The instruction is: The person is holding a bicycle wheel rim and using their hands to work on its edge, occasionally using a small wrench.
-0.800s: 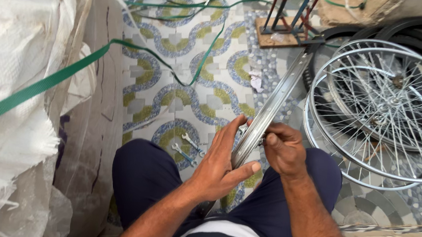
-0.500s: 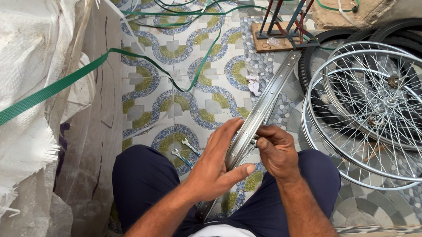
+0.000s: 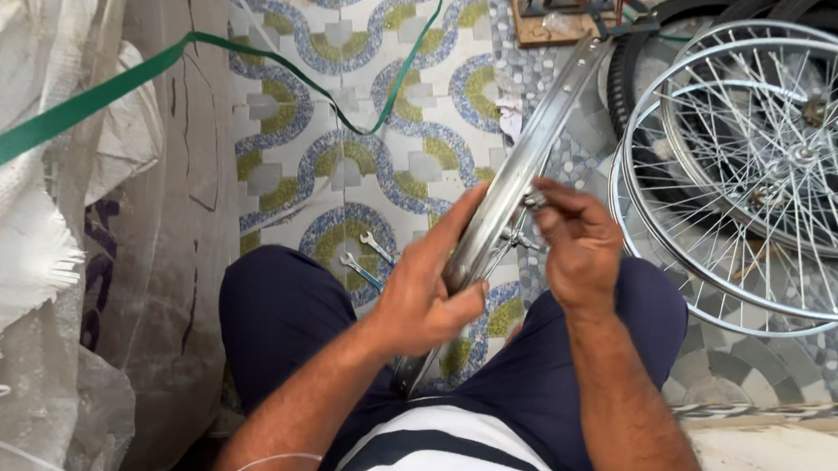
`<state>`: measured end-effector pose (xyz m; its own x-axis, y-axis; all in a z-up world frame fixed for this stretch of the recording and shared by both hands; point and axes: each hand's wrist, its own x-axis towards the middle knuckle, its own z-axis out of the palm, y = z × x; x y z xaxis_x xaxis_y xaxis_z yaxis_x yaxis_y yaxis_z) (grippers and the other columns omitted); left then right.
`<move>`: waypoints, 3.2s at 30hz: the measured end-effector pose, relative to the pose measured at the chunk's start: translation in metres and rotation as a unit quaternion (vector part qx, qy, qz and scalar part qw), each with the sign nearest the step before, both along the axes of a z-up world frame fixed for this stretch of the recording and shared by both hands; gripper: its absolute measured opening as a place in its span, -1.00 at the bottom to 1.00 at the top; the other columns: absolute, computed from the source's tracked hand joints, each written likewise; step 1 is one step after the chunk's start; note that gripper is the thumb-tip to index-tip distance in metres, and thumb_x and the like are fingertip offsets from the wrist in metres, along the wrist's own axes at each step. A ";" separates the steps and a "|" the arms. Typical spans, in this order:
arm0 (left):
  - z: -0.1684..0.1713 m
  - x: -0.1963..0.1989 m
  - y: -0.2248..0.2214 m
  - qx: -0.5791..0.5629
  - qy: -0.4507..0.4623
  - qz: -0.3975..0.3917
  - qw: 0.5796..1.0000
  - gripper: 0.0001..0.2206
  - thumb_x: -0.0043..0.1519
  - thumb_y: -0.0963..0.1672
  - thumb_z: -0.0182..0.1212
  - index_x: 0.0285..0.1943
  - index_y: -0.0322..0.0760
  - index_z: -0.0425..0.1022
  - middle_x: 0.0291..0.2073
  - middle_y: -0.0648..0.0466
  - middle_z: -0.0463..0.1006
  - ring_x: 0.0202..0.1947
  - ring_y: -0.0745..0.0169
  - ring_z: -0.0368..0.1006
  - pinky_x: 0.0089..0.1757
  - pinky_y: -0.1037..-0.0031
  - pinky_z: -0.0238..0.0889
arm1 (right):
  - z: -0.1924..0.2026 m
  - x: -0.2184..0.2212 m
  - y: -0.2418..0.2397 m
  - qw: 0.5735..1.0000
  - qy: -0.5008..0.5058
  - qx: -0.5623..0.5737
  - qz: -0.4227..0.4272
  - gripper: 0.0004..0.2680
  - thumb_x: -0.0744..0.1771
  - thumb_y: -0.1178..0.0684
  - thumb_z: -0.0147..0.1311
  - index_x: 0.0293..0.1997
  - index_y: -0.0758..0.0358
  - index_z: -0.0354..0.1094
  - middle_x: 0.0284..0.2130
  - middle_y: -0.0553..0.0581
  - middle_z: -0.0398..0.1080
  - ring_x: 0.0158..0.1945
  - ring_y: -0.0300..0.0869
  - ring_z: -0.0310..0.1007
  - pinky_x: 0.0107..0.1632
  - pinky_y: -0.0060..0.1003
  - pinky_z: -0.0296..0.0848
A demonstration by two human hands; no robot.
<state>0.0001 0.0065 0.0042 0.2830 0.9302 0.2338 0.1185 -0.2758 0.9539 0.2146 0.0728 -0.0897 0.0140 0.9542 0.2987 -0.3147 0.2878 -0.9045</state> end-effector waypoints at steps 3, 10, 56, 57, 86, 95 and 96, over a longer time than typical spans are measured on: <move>-0.010 -0.002 -0.015 0.068 0.035 0.020 0.997 -0.20 0.10 -0.21 0.19 0.61 -0.42 -0.01 0.28 -0.25 0.41 0.31 -0.07 0.41 0.27 0.20 0.28 | -0.003 -0.003 -0.011 0.998 -0.004 -0.042 0.051 -0.83 0.38 0.30 0.17 0.08 0.48 0.39 -0.05 0.30 0.48 0.03 -0.10 0.52 0.11 -0.21 0.51; -0.022 -0.004 -0.031 0.143 0.040 0.030 0.988 -0.22 0.07 -0.21 0.24 0.56 -0.44 0.08 0.41 -0.29 0.23 0.49 -0.31 0.15 0.42 0.02 0.04 | 0.020 -0.012 -0.005 0.967 0.133 -0.088 0.197 -0.78 0.47 0.12 0.07 0.16 0.54 0.42 -0.10 0.36 0.54 0.00 -0.01 0.59 0.14 -0.12 0.57; -0.032 -0.007 -0.040 0.098 0.017 0.036 0.994 -0.20 0.05 -0.18 0.29 0.58 -0.31 0.11 0.52 -0.31 0.07 0.54 -0.37 0.01 0.40 -0.07 -0.05 | -0.035 0.026 -0.028 0.993 -0.057 -0.024 0.096 -0.85 0.41 0.19 0.14 0.03 0.49 0.43 0.03 0.32 0.54 0.10 -0.05 0.54 0.21 -0.16 0.48; -0.032 -0.008 -0.038 0.103 0.020 0.029 0.994 -0.20 0.06 -0.18 0.30 0.58 -0.29 0.11 0.53 -0.31 0.04 0.55 -0.39 -0.02 0.41 -0.09 -0.06 | -0.031 0.026 -0.013 0.986 0.004 0.002 0.164 -0.77 0.40 0.19 0.25 0.15 0.56 0.45 0.01 0.40 0.54 0.10 0.00 0.56 0.21 -0.10 0.50; -0.035 -0.006 -0.028 0.136 0.029 0.044 0.989 -0.21 0.13 -0.17 0.30 0.62 -0.20 0.06 0.59 -0.36 -0.14 0.63 -0.45 -0.20 0.47 -0.12 -0.17 | 0.012 -0.048 -0.019 0.917 -0.344 0.135 -0.148 -0.79 0.34 0.14 0.29 0.07 0.33 0.51 -0.19 0.19 0.56 -0.23 -0.14 0.57 -0.16 -0.24 0.54; -0.038 -0.012 -0.035 0.107 0.012 0.030 0.994 -0.21 0.11 -0.19 0.25 0.62 -0.16 0.07 0.58 -0.38 -0.14 0.62 -0.43 -0.15 0.43 -0.10 -0.02 | 0.039 0.009 0.037 0.875 0.045 -0.144 0.460 -0.65 0.28 0.13 0.26 0.20 0.34 0.40 0.07 0.23 0.49 0.11 -0.09 0.53 0.22 -0.17 0.50; -0.038 -0.012 -0.035 0.102 0.005 0.023 0.994 -0.20 0.12 -0.20 0.25 0.63 -0.16 0.05 0.58 -0.38 -0.13 0.62 -0.43 -0.14 0.43 -0.10 -0.01 | 0.039 0.006 0.039 0.871 0.036 -0.123 0.474 -0.66 0.30 0.15 0.29 0.19 0.34 0.39 0.10 0.24 0.48 0.12 -0.06 0.55 0.21 -0.13 0.53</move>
<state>-0.0121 -0.0285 -0.0342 0.2444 0.8756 0.4166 0.1448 -0.4577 0.8772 0.2201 0.1117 -0.0507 -0.8057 0.5813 0.1141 -0.3633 -0.3327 -0.8702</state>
